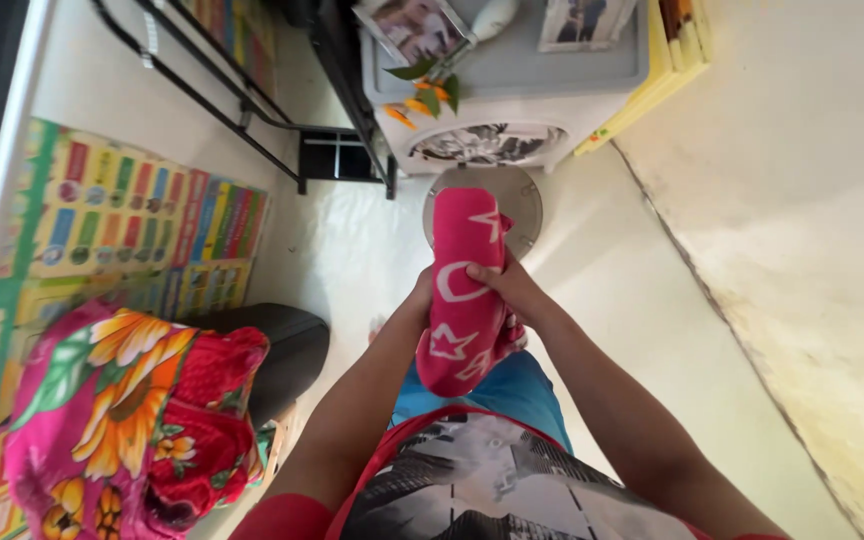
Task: The person places several pillows and blankets into a washing machine and closes the door. They then pick up a mattress from the floor and move it to a different spot in the room.
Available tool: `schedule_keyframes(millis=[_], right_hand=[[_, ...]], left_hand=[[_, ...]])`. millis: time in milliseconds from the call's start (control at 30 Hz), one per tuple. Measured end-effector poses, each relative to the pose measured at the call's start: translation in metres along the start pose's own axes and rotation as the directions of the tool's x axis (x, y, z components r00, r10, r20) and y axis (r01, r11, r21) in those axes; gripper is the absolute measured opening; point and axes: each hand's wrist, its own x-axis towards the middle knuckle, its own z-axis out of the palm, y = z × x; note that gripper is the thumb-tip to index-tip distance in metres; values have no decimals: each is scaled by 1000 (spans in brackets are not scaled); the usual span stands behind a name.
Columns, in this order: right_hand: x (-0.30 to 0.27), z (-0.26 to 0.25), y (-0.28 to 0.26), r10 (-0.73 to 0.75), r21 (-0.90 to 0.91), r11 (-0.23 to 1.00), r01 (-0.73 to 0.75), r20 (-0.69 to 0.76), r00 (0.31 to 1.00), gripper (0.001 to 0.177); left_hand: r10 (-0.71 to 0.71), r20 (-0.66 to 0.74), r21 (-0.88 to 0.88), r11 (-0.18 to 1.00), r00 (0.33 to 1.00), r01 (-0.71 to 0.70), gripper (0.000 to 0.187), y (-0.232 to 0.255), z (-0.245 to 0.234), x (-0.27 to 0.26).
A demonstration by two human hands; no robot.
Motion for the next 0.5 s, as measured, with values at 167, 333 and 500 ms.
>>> schedule_keyframes(millis=[167,333,500], right_hand=[[25,-30,18,194,296,944,-143,-151,969,71],[108,-56,111,109,447,894,19,-258,960,58],[188,-69,166,-8,447,879,165,-332,943,52]], left_hand=[[302,-108,415,879,947,-234,39,-42,-44,90],[461,-81,756,607,884,-247,43,-14,-46,139],[437,-41,720,637,898,-277,49,19,-20,136]])
